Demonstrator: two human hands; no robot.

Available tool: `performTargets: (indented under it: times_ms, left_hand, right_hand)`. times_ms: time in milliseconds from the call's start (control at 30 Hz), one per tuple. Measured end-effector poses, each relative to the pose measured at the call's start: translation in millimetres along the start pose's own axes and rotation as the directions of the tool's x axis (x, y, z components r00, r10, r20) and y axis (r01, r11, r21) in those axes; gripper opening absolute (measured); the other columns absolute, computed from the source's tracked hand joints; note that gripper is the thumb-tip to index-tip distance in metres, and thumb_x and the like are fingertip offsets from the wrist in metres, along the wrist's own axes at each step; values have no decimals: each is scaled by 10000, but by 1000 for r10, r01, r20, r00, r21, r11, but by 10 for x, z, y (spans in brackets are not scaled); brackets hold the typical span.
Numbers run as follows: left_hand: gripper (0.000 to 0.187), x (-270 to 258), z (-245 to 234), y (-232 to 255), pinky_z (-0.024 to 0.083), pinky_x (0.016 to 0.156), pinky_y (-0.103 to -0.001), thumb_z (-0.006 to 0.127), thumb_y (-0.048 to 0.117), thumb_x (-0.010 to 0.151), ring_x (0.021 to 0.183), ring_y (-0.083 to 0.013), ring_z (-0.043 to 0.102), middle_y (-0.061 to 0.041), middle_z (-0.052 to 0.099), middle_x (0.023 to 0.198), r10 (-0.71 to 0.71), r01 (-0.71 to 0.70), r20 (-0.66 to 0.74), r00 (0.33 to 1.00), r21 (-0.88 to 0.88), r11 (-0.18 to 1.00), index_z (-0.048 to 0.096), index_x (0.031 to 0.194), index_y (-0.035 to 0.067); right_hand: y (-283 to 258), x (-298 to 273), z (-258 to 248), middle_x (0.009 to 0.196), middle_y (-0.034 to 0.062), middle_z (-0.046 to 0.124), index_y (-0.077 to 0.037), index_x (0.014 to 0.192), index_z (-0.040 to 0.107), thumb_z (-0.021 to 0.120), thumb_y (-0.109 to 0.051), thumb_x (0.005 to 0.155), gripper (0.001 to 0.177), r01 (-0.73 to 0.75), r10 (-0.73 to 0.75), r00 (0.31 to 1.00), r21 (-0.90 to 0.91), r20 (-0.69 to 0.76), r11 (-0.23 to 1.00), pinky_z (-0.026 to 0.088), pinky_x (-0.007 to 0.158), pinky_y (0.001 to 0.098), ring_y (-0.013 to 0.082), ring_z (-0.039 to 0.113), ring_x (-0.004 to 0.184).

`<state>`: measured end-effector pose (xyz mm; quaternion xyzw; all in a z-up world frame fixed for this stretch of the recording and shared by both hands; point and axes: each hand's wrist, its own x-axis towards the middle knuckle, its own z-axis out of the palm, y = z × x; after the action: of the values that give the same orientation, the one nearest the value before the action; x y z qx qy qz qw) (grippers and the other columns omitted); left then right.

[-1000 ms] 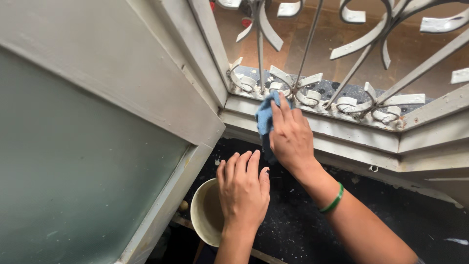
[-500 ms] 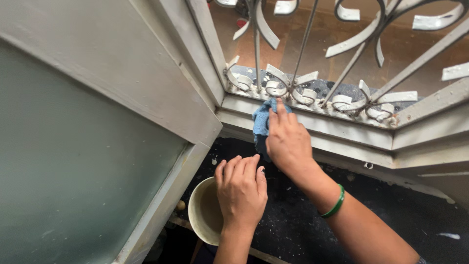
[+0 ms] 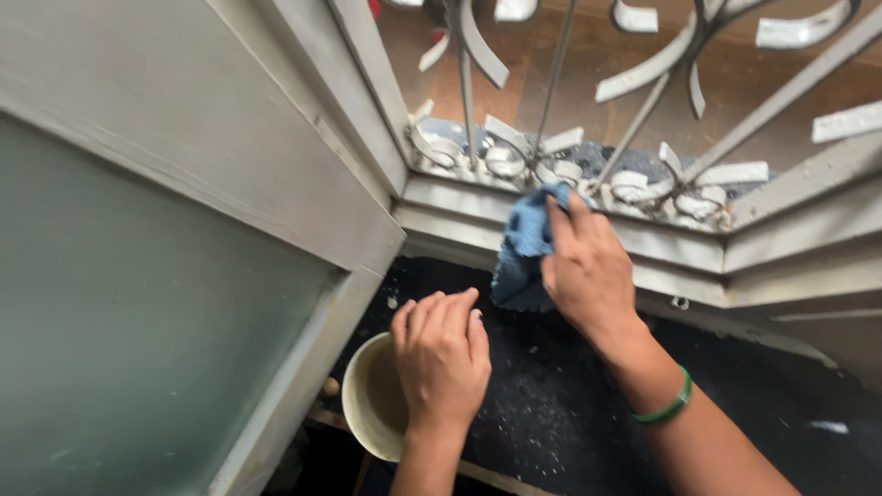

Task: The person wipes the white window frame and sill using a blue cloth. They repeatedly dip the cloth into a small bucket of water to wet it, then scrub the frame edges and the sill area.

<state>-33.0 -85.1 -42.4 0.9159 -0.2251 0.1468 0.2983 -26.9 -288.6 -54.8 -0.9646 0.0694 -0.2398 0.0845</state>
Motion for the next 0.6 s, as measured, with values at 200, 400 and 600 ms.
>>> performTargets:
  times_ms: [200, 400, 600]
  left_hand:
    - [242, 25, -20, 68, 373, 1086, -465, 628, 166, 912, 1117, -254, 644, -58, 749, 1054, -3, 3, 9, 1000, -4, 1000, 746, 1106, 81]
    - [241, -3, 21, 68, 376, 1089, -459, 621, 161, 918, 1107, -242, 650, -55, 750, 1062, 0, 0, 10, 1000, -13, 1000, 741, 1110, 77]
    - [244, 7, 13, 70, 373, 1084, -455, 626, 162, 910, 1105, -242, 648, -56, 746, 1047, -7, 7, 8, 1000, -4, 1000, 748, 1106, 82]
  right_hand:
    - [-141, 415, 201, 1321, 267, 523, 91, 1479, 382, 676, -143, 707, 859, -127, 158, 970, -169, 183, 977, 577, 748, 434, 355, 621, 992]
    - [-47, 212, 148, 1262, 215, 561, 67, 1486, 400, 623, -95, 789, 750, -46, 55, 995, -108, 78, 993, 589, 737, 424, 349, 642, 986]
    - [-142, 293, 159, 1239, 253, 545, 131, 1430, 403, 626, -135, 780, 736, -66, 78, 989, -92, 128, 994, 584, 689, 441, 369, 642, 926]
